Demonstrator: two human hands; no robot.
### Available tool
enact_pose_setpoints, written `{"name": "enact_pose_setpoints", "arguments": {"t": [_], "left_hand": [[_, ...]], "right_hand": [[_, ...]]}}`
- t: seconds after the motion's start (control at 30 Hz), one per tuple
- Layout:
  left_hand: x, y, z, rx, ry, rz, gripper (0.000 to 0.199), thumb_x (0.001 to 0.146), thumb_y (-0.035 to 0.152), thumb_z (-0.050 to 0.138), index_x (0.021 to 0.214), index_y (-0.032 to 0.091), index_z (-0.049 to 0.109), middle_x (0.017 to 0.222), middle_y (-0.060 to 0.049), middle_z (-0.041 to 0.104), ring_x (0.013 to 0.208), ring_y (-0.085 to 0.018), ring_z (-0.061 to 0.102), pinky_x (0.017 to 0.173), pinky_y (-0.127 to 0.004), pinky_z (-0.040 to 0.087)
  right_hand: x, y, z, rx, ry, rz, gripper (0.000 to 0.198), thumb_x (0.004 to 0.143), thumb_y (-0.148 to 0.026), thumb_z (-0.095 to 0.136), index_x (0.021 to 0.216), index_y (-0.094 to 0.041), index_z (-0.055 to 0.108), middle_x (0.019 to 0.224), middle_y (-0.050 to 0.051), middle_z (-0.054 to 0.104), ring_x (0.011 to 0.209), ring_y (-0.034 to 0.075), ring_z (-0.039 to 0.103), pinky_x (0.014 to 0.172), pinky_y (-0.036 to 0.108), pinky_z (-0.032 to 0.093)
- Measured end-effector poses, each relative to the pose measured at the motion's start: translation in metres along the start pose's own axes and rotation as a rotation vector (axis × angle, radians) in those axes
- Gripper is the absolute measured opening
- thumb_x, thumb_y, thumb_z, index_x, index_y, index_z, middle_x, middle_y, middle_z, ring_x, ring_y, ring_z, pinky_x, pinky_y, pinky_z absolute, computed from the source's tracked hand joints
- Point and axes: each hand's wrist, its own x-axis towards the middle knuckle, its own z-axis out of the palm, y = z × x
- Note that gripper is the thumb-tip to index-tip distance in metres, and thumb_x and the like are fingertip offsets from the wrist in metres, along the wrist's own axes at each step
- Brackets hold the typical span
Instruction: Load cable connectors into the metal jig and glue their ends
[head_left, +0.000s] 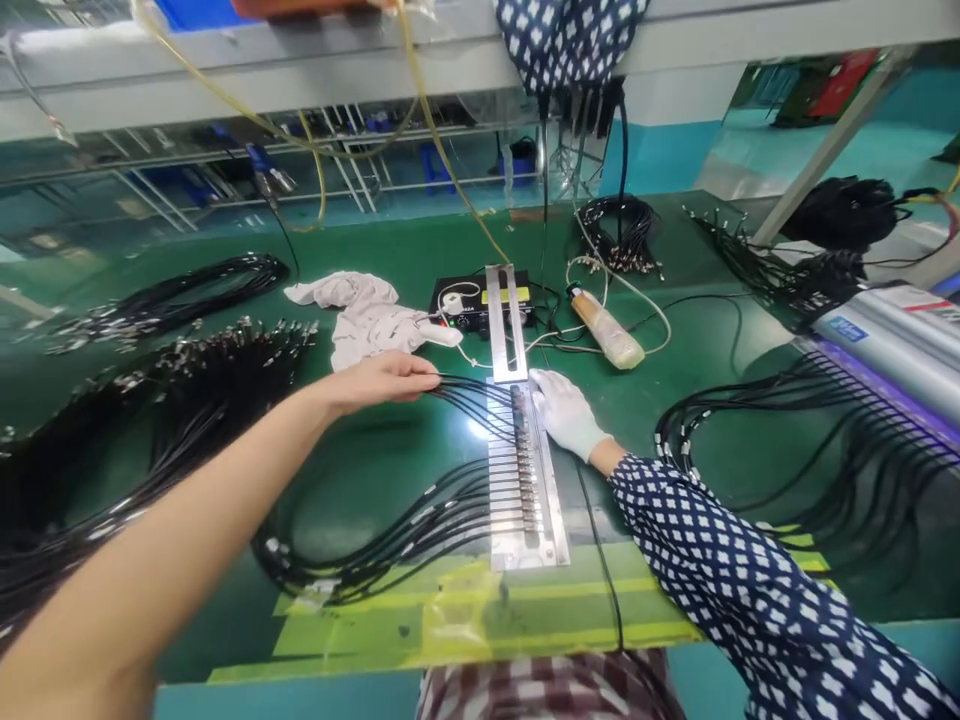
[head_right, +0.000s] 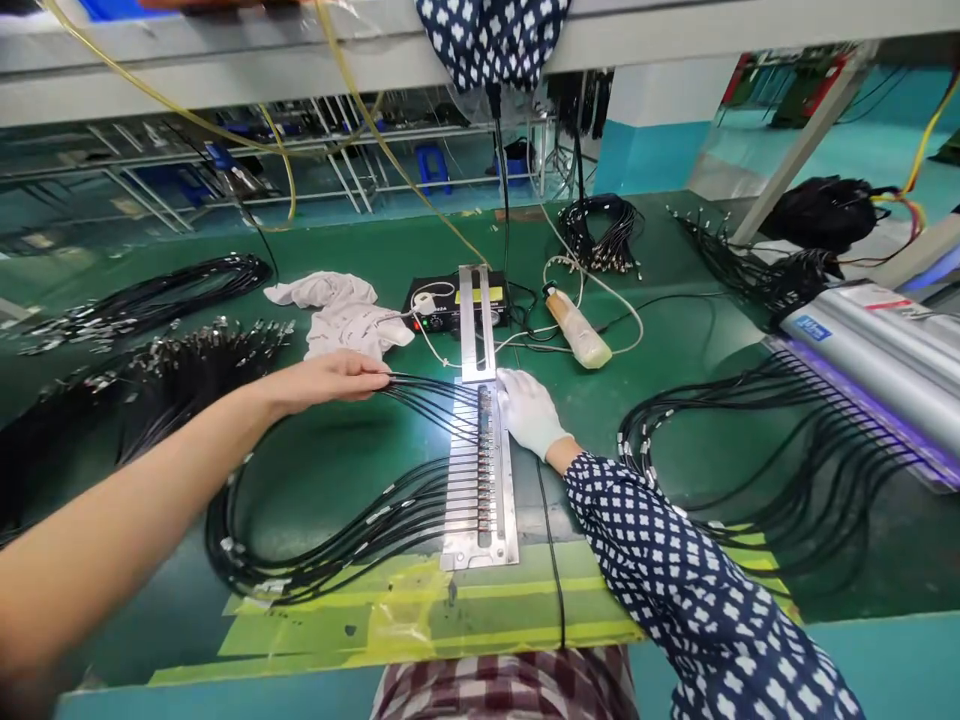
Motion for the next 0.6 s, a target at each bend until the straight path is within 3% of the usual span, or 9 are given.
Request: {"name": "enact_pose_setpoints", "arguments": {"t": [0.07,0.17,0.23,0.3,0.4,0.47,0.6], "left_hand": [[-0.003,-0.009,0.011,0.067,-0.006,-0.018,0.056,0.089,0.068,0.042,0.089,0.017,0.065,0.069,-0.001,0.057,0.062,-0.012,0.050,0.057,-0.023,0.037],[-0.010,-0.041,0.025,0.265,-0.092,-0.132,0.055,0.084,0.068,0.045,0.071,0.018,0.063,0.069,-0.004,0.063,0.066,-0.016,0.058,0.065,-0.026,0.045],[-0.016,-0.062,0.029,0.323,-0.054,-0.180,0.052,0.085,0.064,0.044,0.068,0.018,0.060,0.073,-0.006,0.066,0.071,-0.019,0.062,0.072,-0.029,0.048],[-0.024,-0.072,0.034,0.391,0.049,-0.224,0.047,0.090,0.058,0.040,0.077,0.018,0.062,0.083,-0.010,0.068,0.083,-0.024,0.064,0.081,-0.035,0.049],[-0.042,-0.064,0.057,0.497,0.257,-0.245,0.042,0.094,0.046,0.038,0.107,0.014,0.062,0.115,-0.020,0.062,0.115,-0.034,0.056,0.097,-0.049,0.042],[-0.059,-0.049,0.085,0.501,0.316,-0.199,0.045,0.093,0.047,0.044,0.125,0.016,0.054,0.130,-0.020,0.055,0.124,-0.034,0.051,0.102,-0.049,0.040],[-0.096,-0.022,0.148,0.354,0.181,-0.259,0.069,0.072,0.052,0.073,0.126,0.017,0.049,0.122,-0.015,0.059,0.111,-0.032,0.058,0.092,-0.040,0.048]], "right_hand": [[0.000,0.001,0.000,0.000,0.002,0.006,0.046,0.102,-0.028,0.033,0.145,-0.016,0.045,0.147,0.013,0.050,0.138,0.026,0.041,0.118,0.045,0.030],[-0.001,0.001,0.000,-0.001,0.000,-0.009,0.046,0.102,-0.029,0.036,0.145,-0.016,0.045,0.144,0.012,0.054,0.135,0.026,0.044,0.115,0.042,0.034],[-0.001,0.001,-0.001,-0.007,0.004,-0.014,0.045,0.102,-0.030,0.038,0.144,-0.016,0.046,0.142,0.012,0.055,0.134,0.026,0.045,0.114,0.041,0.035],[-0.001,0.001,-0.001,-0.013,0.009,-0.011,0.045,0.102,-0.030,0.038,0.143,-0.017,0.047,0.142,0.012,0.055,0.133,0.026,0.045,0.113,0.041,0.035],[0.000,0.002,-0.001,-0.013,0.008,-0.004,0.044,0.101,-0.029,0.038,0.142,-0.017,0.048,0.142,0.012,0.054,0.134,0.026,0.044,0.114,0.041,0.034],[0.001,0.002,0.000,-0.009,0.002,0.002,0.044,0.101,-0.029,0.038,0.141,-0.016,0.049,0.142,0.012,0.054,0.135,0.026,0.044,0.114,0.042,0.034],[0.002,0.001,-0.001,0.004,-0.016,0.010,0.044,0.101,-0.030,0.037,0.141,-0.016,0.050,0.143,0.012,0.054,0.135,0.028,0.043,0.113,0.044,0.035]]}}
